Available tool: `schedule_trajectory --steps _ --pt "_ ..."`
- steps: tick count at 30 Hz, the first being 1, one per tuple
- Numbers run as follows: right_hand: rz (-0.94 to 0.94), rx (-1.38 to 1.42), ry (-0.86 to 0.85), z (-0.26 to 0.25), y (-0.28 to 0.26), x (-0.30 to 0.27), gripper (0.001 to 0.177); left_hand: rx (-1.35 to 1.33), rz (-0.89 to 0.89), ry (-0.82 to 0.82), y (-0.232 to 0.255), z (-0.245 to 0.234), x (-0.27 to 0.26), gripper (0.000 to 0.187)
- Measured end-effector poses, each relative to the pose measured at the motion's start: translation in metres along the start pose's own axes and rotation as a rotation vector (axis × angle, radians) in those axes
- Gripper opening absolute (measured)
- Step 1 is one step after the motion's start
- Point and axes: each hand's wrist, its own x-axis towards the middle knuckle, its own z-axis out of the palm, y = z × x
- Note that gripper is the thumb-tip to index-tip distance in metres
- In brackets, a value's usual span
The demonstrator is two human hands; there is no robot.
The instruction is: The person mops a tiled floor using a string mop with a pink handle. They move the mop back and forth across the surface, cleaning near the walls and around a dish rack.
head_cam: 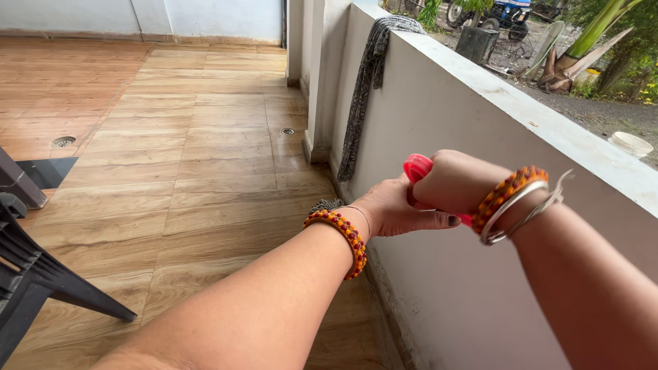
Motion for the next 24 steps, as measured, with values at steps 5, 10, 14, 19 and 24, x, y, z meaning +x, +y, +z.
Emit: schedule_trajectory --steps 5,10,14,19,24 --pt "-0.056 0.340 0.031 0.036 0.011 0.030 0.029 0.189 -0.029 0.045 -0.039 0.005 0.026 0.091" --pt "-0.131 0.319 0.070 0.072 0.010 0.083 0.028 0.272 -0.274 0.134 -0.074 0.011 0.047 0.096" --pt "-0.121 0.312 0.067 0.073 -0.004 0.140 0.031 0.152 -0.425 0.299 -0.092 0.002 0.059 0.098" --pt "-0.134 0.396 0.097 0.105 -0.028 0.212 0.055 0.097 -0.521 0.335 -0.116 -0.008 0.070 0.082" --pt "-0.068 0.403 0.049 0.144 -0.031 0.272 0.075 0.143 -0.563 0.433 -0.141 -0.011 0.069 0.091"
